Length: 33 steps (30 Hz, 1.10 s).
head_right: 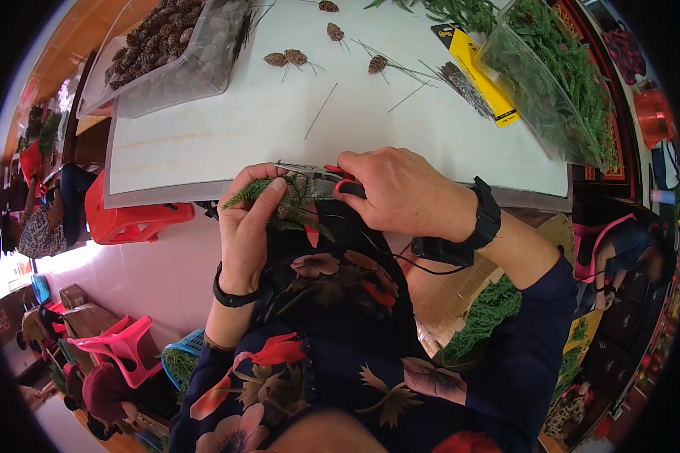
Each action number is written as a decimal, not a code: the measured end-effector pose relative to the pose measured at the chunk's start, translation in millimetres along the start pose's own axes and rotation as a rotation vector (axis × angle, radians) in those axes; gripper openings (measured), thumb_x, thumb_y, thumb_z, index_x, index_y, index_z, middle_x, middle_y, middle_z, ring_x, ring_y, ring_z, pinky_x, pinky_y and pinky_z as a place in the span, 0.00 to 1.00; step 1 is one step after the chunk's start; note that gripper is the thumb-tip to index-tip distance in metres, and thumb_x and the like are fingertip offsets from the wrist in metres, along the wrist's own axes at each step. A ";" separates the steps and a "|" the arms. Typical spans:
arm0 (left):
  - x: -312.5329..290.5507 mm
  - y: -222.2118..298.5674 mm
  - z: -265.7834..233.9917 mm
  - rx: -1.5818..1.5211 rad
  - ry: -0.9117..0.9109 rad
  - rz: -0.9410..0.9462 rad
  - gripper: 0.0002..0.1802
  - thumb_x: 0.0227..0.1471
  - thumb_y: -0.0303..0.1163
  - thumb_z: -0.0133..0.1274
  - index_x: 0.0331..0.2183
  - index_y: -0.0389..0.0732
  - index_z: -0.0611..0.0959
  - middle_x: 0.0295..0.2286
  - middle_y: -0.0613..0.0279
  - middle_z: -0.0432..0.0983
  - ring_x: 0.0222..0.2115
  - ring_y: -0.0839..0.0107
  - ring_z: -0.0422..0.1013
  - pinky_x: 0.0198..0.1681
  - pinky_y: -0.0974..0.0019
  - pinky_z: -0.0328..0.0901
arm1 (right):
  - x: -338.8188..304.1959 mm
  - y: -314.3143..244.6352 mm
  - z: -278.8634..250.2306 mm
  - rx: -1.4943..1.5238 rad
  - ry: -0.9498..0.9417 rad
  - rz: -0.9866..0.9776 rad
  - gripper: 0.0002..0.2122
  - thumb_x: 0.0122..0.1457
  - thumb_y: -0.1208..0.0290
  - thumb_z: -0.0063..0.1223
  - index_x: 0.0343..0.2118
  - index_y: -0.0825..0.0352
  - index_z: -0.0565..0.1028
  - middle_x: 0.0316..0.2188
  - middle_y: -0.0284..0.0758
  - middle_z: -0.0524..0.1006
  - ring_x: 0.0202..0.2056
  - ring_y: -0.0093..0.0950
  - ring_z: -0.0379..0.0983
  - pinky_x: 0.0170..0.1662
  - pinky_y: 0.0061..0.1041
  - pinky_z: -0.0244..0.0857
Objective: Trimming green branches and attaching small pine cones to create decorative foliage pieces.
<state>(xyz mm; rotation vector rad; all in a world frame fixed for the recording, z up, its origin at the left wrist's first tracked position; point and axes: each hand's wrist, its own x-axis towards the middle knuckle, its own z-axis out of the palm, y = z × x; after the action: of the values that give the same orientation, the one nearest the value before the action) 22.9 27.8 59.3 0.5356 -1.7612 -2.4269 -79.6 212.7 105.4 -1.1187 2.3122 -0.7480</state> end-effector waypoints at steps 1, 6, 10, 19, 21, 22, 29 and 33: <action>0.1 0.5 0.9 -0.005 0.010 -0.010 0.06 0.54 0.24 0.53 0.37 0.37 0.78 0.26 0.72 0.73 0.23 0.87 0.65 0.24 0.82 0.60 | -0.3 -0.6 -0.3 0.005 0.004 0.005 0.11 0.52 0.70 0.55 0.31 0.71 0.68 0.22 0.47 0.72 0.28 0.50 0.69 0.29 0.40 0.62; -3.7 7.0 6.0 0.159 0.011 0.104 0.08 0.52 0.23 0.54 0.37 0.37 0.78 0.24 0.71 0.73 0.20 0.87 0.64 0.22 0.81 0.60 | 1.5 1.0 -9.8 -0.056 0.017 0.020 0.09 0.52 0.71 0.55 0.30 0.70 0.68 0.22 0.47 0.72 0.28 0.49 0.69 0.28 0.39 0.61; -5.5 6.2 9.1 0.238 0.053 0.192 0.09 0.51 0.22 0.55 0.38 0.37 0.78 0.23 0.69 0.72 0.17 0.86 0.62 0.21 0.80 0.59 | 5.3 -4.4 -29.4 -0.126 -0.047 0.018 0.09 0.52 0.71 0.55 0.29 0.70 0.69 0.22 0.46 0.72 0.28 0.49 0.69 0.29 0.38 0.61; 1.3 1.6 1.5 0.449 -0.029 0.339 0.11 0.51 0.22 0.55 0.39 0.35 0.78 0.23 0.70 0.72 0.22 0.85 0.64 0.27 0.81 0.59 | 4.3 -4.5 -43.8 -0.231 -0.122 0.042 0.10 0.52 0.69 0.56 0.30 0.71 0.69 0.23 0.45 0.74 0.29 0.47 0.70 0.30 0.36 0.62; -1.5 4.2 2.0 0.196 -0.038 0.062 0.12 0.50 0.21 0.55 0.40 0.35 0.77 0.24 0.71 0.73 0.23 0.86 0.64 0.28 0.81 0.59 | 3.7 -4.6 -41.8 -0.195 -0.091 0.069 0.11 0.53 0.69 0.55 0.31 0.71 0.69 0.23 0.45 0.74 0.29 0.47 0.70 0.30 0.36 0.63; -1.1 3.4 1.5 0.195 -0.035 0.063 0.12 0.50 0.21 0.55 0.40 0.35 0.77 0.24 0.71 0.73 0.23 0.86 0.64 0.28 0.81 0.59 | 3.5 -4.7 -40.4 -0.178 -0.077 0.082 0.11 0.53 0.69 0.55 0.32 0.71 0.69 0.23 0.45 0.74 0.28 0.47 0.70 0.30 0.36 0.63; 5.8 -1.3 -0.9 -0.020 -0.009 -0.031 0.14 0.50 0.21 0.55 0.42 0.36 0.76 0.25 0.72 0.72 0.23 0.87 0.64 0.27 0.81 0.60 | -4.1 -1.1 -21.2 -0.052 -0.003 0.037 0.11 0.54 0.69 0.55 0.32 0.72 0.68 0.23 0.47 0.72 0.28 0.48 0.69 0.30 0.37 0.61; 4.7 -3.4 0.0 0.048 0.016 0.040 0.14 0.50 0.21 0.56 0.41 0.36 0.76 0.25 0.72 0.72 0.23 0.87 0.64 0.27 0.81 0.60 | -4.6 -10.1 -11.1 0.056 0.100 -0.010 0.11 0.54 0.69 0.55 0.32 0.72 0.68 0.24 0.47 0.72 0.28 0.49 0.68 0.30 0.38 0.61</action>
<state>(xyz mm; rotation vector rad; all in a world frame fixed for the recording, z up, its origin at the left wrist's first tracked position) 18.9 27.6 55.1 0.5181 -1.8103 -2.3533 -78.1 214.1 121.0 -1.0912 2.3535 -0.8857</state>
